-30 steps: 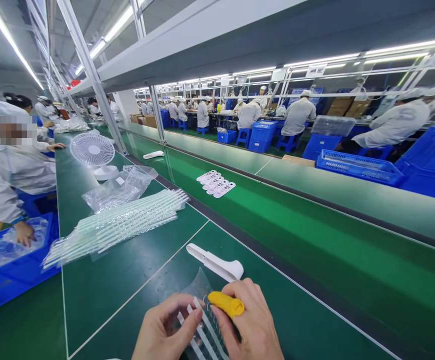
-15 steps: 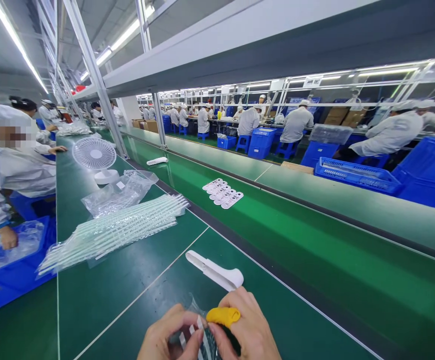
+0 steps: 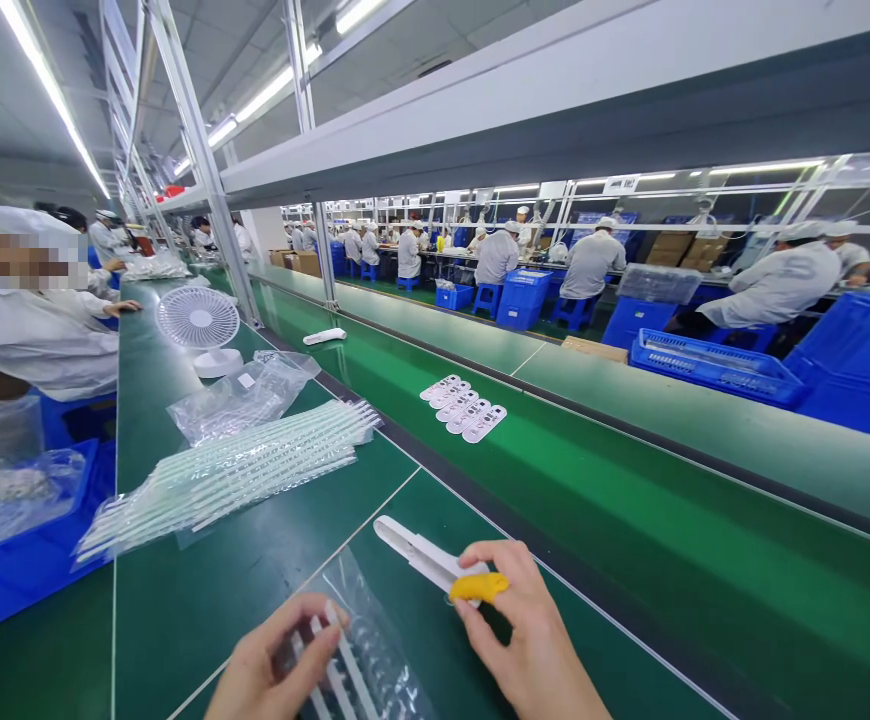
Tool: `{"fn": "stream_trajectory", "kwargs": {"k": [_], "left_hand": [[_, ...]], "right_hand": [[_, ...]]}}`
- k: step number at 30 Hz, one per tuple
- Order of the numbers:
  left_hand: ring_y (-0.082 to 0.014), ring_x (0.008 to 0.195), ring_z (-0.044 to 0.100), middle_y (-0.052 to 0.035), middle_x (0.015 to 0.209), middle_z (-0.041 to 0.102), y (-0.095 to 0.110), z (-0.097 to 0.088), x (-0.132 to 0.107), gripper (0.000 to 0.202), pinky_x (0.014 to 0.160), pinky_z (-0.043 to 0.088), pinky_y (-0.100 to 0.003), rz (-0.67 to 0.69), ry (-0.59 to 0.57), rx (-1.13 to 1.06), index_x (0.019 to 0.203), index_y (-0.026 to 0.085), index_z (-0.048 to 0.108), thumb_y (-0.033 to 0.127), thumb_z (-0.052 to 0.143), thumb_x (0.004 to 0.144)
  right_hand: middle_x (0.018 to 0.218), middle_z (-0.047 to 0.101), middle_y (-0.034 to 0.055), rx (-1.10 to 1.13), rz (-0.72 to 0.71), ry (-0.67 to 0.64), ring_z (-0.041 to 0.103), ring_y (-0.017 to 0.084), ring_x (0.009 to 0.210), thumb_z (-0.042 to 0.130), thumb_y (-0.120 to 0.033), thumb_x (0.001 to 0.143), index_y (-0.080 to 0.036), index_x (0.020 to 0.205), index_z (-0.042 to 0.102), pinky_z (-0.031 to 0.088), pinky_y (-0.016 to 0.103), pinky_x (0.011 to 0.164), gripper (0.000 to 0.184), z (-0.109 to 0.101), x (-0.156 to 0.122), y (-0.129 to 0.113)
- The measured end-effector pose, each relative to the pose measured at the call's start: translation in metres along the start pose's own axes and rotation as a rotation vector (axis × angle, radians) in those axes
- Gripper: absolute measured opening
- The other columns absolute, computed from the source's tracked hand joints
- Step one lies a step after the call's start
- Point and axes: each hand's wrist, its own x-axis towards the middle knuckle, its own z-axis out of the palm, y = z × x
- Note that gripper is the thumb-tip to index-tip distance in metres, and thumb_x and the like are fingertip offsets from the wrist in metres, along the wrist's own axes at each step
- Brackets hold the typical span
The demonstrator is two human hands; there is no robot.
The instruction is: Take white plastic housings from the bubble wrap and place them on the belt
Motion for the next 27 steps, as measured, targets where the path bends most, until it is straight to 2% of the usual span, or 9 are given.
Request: {"fn": "stream_trajectory", "kwargs": {"k": [2,4,6,8,11,14,18,21,27], "left_hand": [[-0.0157,0.058,0.053,0.0000,0.065,0.060,-0.001,-0.014,0.003,0.034,0.052,0.045,-0.020,0.012,0.093,0.034,0.073,0.020,0.064,0.053,0.060,0.073],[-0.0159,0.055,0.053,0.0000,0.068,0.063,0.000,-0.023,0.005,0.040,0.050,0.045,-0.021,0.004,0.204,0.061,0.096,0.021,0.061,0.053,0.060,0.073],[-0.0141,0.047,0.050,-0.0001,0.075,0.066,0.001,-0.025,0.006,0.065,0.046,0.045,-0.022,0.019,0.308,0.109,0.129,0.025,0.038,0.052,0.060,0.073],[-0.0123,0.042,0.048,-0.0003,0.082,0.068,0.000,-0.023,0.006,0.076,0.042,0.044,-0.021,0.050,0.350,0.180,0.139,0.029,0.022,0.049,0.059,0.075],[-0.0169,0.061,0.062,-0.0025,0.090,0.071,-0.008,-0.017,0.008,0.036,0.053,0.050,-0.020,0.085,0.198,0.232,0.109,0.031,0.063,0.043,0.061,0.075],[-0.0244,0.091,0.064,-0.0041,0.092,0.072,-0.019,-0.010,0.011,0.018,0.075,0.051,-0.025,0.082,0.001,0.205,0.073,0.028,0.075,0.037,0.060,0.076],[-0.0251,0.089,0.065,-0.0052,0.094,0.073,-0.020,0.007,0.011,0.022,0.077,0.051,-0.028,0.010,-0.090,0.111,0.091,0.027,0.073,0.038,0.064,0.075],[-0.0252,0.095,0.062,-0.0055,0.107,0.067,-0.009,0.021,0.008,0.047,0.078,0.051,-0.028,-0.007,-0.184,-0.073,0.111,0.028,0.063,0.036,0.074,0.066],[-0.0217,0.087,0.063,-0.0044,0.093,0.069,0.004,0.035,0.003,0.015,0.073,0.050,-0.024,0.145,-0.148,0.079,0.086,0.026,0.072,0.029,0.066,0.073]], "right_hand": [[0.110,0.059,0.0108,-0.103,-0.069,-0.032,0.054,0.027,0.100,0.054,-0.011,0.075,-0.019,0.067,0.060,0.048,0.044,0.078,0.013,0.007,-0.001,0.004],[0.119,0.055,0.0103,-0.141,-0.094,-0.057,0.049,0.029,0.108,0.054,-0.010,0.074,-0.019,0.067,0.060,0.046,0.047,0.082,0.013,0.016,-0.001,0.007],[0.116,0.058,0.0097,-0.127,-0.102,-0.068,0.052,0.028,0.104,0.051,-0.010,0.076,-0.019,0.071,0.061,0.046,0.047,0.081,0.014,0.025,0.000,0.010],[0.108,0.061,0.0086,-0.050,-0.051,-0.070,0.056,0.025,0.094,0.048,-0.009,0.077,-0.019,0.077,0.063,0.047,0.045,0.078,0.018,0.029,0.002,0.015],[0.097,0.064,0.0073,0.087,0.102,-0.055,0.058,0.022,0.085,0.046,-0.010,0.076,-0.019,0.077,0.063,0.047,0.040,0.076,0.019,0.025,0.003,0.024],[0.090,0.065,0.0074,0.149,0.202,-0.044,0.061,0.019,0.079,0.046,-0.016,0.079,-0.018,0.069,0.062,0.050,0.031,0.070,0.018,0.014,0.000,0.035],[0.090,0.065,0.0060,0.358,0.327,-0.074,0.062,0.015,0.068,0.051,-0.031,0.080,-0.018,0.068,0.064,0.050,0.023,0.060,0.021,0.002,-0.011,0.041],[0.092,0.065,0.0061,0.529,0.385,-0.151,0.061,0.016,0.070,0.056,-0.034,0.077,-0.019,0.069,0.066,0.050,0.024,0.064,0.020,-0.002,-0.019,0.035],[0.101,0.063,0.0068,0.402,0.269,-0.244,0.060,0.020,0.093,0.054,-0.024,0.079,-0.021,0.073,0.065,0.049,0.030,0.080,0.013,-0.012,-0.023,0.023]]}}
